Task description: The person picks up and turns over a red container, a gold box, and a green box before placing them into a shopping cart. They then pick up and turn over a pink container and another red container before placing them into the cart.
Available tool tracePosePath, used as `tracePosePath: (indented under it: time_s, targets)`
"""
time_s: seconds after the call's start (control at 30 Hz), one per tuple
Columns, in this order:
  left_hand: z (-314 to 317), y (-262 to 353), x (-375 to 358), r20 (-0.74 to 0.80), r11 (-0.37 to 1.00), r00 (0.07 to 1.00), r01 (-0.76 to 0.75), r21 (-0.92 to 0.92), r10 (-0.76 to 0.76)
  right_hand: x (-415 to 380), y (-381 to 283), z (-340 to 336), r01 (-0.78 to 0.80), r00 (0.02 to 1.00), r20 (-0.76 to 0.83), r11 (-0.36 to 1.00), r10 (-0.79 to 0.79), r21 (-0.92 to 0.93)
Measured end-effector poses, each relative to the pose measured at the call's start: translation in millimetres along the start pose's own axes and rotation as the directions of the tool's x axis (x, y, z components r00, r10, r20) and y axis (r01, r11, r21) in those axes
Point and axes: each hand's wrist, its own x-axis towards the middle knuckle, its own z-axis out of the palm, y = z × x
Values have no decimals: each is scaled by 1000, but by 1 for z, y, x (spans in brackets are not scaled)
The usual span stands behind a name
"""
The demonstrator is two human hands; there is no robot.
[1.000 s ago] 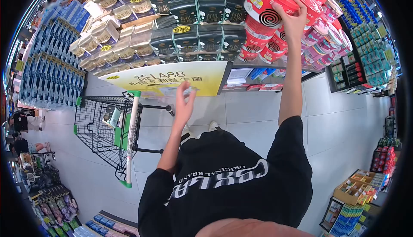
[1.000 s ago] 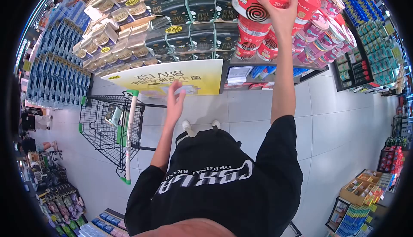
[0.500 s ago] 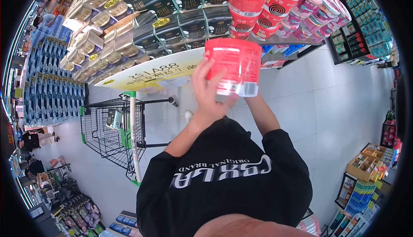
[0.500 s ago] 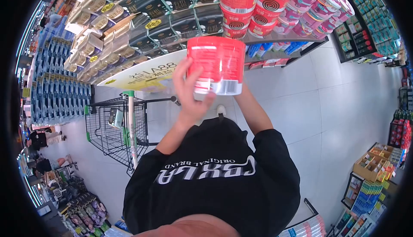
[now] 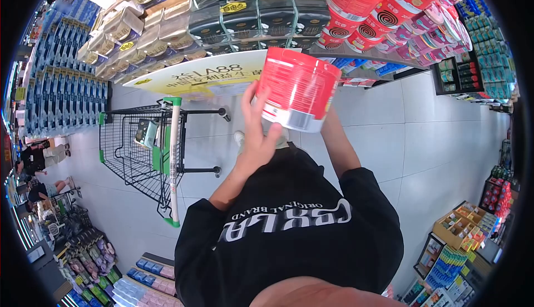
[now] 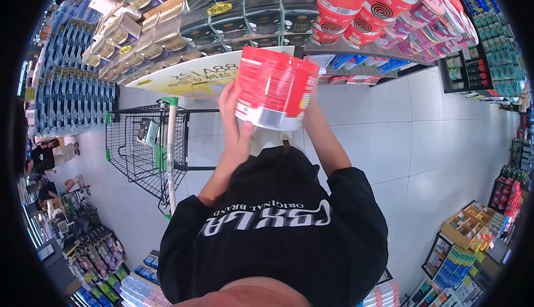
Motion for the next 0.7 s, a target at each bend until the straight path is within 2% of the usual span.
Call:
tracePosePath:
  time_s: [0.03,0.07,0.1,0.13,0.17,0.2,0.23,0.27,0.37,0.4,0.47,0.57,0.63,0.7]
  targets:
    - [-6,0,1,12,970,983,182,-159,-182,5,2,5,80,997,-5,992,-81,-98]
    - [-12,1,5,47,884,935,349,-311,-353,11,7,11,215,976,20,944,-217,-250]
    - [-19,1,8,101,746,858,491,-450,-504,13,15,20,381,914,107,734,-392,-562]
    - [-35,-1,3,214,535,857,469,-702,-469,12,27,31,484,828,257,404,-498,-776]
    - [-47,-11,-2,318,422,820,530,-736,-475,11,42,39,524,735,442,16,-514,-852]
    - [-59,-28,-10,400,311,785,573,-758,-472,7,56,44,534,729,547,-158,-411,-830]
    - [-78,-37,-21,464,201,752,602,-773,-468,10,73,50,600,715,604,-134,-352,-789]
    - [-95,-38,-31,385,180,767,535,-825,-514,14,94,58,662,694,657,-96,-296,-743]
    - [-151,-47,-75,297,288,763,527,-799,-574,27,159,60,776,629,772,26,-91,-630]
    - [-169,-53,-93,277,212,714,514,-831,-643,32,176,59,802,597,802,56,-21,-595]
    - [-205,-52,-111,63,308,676,415,-856,-734,39,220,72,771,628,770,41,112,-635]
    - [-255,-72,-153,-215,417,559,262,-871,-801,44,285,80,671,697,645,31,311,-740]
    - [-296,-99,-184,-354,465,388,242,-852,-851,51,314,77,560,732,519,44,442,-828]
    - [-338,-125,-201,-551,619,283,314,-720,-785,57,334,68,410,743,365,50,562,-911]
